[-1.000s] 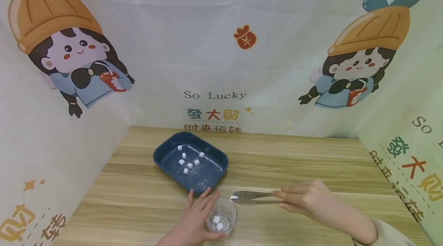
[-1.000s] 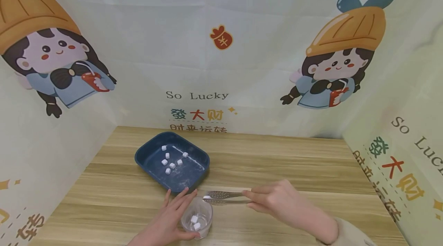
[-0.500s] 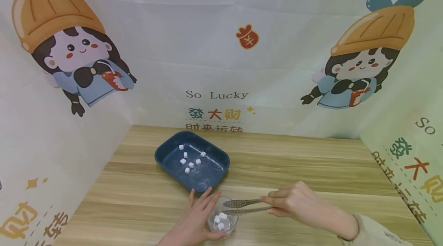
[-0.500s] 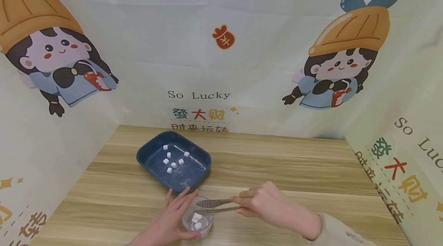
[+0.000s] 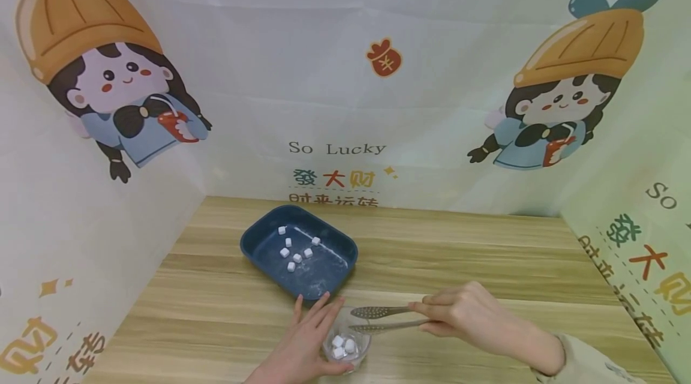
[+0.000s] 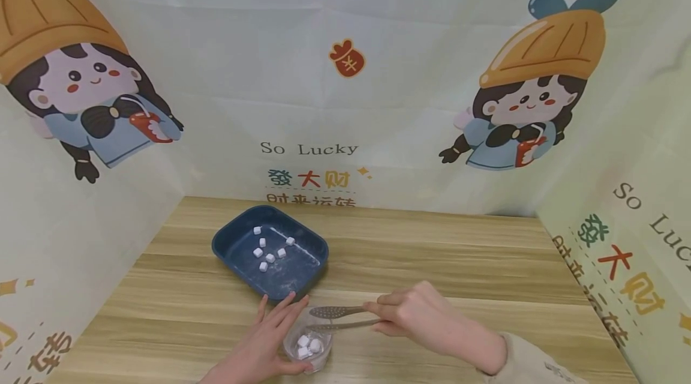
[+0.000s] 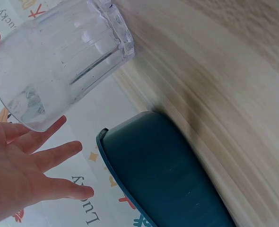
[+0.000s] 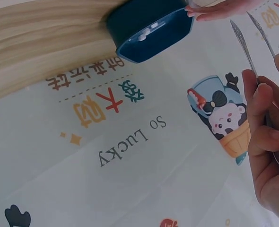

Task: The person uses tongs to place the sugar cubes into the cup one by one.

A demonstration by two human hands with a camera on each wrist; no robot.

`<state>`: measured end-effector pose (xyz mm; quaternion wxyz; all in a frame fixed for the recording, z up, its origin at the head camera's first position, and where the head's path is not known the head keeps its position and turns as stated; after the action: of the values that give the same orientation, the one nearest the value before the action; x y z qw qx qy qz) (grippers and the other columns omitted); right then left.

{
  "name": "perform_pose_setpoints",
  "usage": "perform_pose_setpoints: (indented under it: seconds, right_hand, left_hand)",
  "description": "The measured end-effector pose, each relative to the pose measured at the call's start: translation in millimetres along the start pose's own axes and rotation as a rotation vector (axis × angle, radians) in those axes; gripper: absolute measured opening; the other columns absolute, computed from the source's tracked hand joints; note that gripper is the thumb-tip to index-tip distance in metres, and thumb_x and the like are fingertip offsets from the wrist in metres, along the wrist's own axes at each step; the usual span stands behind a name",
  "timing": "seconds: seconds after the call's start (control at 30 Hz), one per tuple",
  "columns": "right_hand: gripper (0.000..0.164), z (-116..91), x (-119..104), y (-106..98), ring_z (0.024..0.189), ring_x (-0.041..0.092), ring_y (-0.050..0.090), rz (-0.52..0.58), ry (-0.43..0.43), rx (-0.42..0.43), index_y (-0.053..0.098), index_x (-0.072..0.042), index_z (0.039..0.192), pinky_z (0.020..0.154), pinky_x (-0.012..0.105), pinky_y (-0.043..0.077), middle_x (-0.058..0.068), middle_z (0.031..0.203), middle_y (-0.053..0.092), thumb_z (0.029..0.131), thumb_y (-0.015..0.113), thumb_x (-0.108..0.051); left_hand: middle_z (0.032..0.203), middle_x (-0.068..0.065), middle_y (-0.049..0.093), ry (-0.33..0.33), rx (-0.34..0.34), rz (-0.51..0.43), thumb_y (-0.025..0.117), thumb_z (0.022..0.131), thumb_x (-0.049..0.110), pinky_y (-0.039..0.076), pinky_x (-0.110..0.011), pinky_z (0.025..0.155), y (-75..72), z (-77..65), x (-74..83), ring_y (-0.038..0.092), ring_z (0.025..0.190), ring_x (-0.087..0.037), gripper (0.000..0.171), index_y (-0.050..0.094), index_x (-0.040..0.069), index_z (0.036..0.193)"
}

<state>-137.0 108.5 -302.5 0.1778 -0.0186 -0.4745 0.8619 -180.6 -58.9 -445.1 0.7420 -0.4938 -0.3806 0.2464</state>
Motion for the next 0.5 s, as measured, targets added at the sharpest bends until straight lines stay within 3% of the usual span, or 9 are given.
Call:
perform_pose_setpoints:
  seconds: [0.5]
  right_hand:
    - [0.026, -3.7, 6.1, -4.4, 0.063, 0.001, 0.062, -0.001, 0.024, 0.032, 0.07, -0.01, 0.095, 0.053, 0.011, 0.047, -0.003, 0.079, 0.071, 0.086, 0.057, -0.03]
  left_hand:
    - [0.14, -0.007, 0.039, -0.007, -0.011, 0.017, 0.061, 0.066, 0.066, 0.016, -0.065, 0.101, -0.4, 0.3, 0.4, 0.032, 0.131, -0.029, 0.097, 0.032, 0.007, 0.137]
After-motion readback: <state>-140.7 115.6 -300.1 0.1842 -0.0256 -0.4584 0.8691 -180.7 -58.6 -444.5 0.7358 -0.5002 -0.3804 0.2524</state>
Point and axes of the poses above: each hand's wrist, its own z-axis towards the middle knuckle, its own y-axis out of the palm, x = y × z, the point moved 9 cm from there along z, towards the middle knuckle
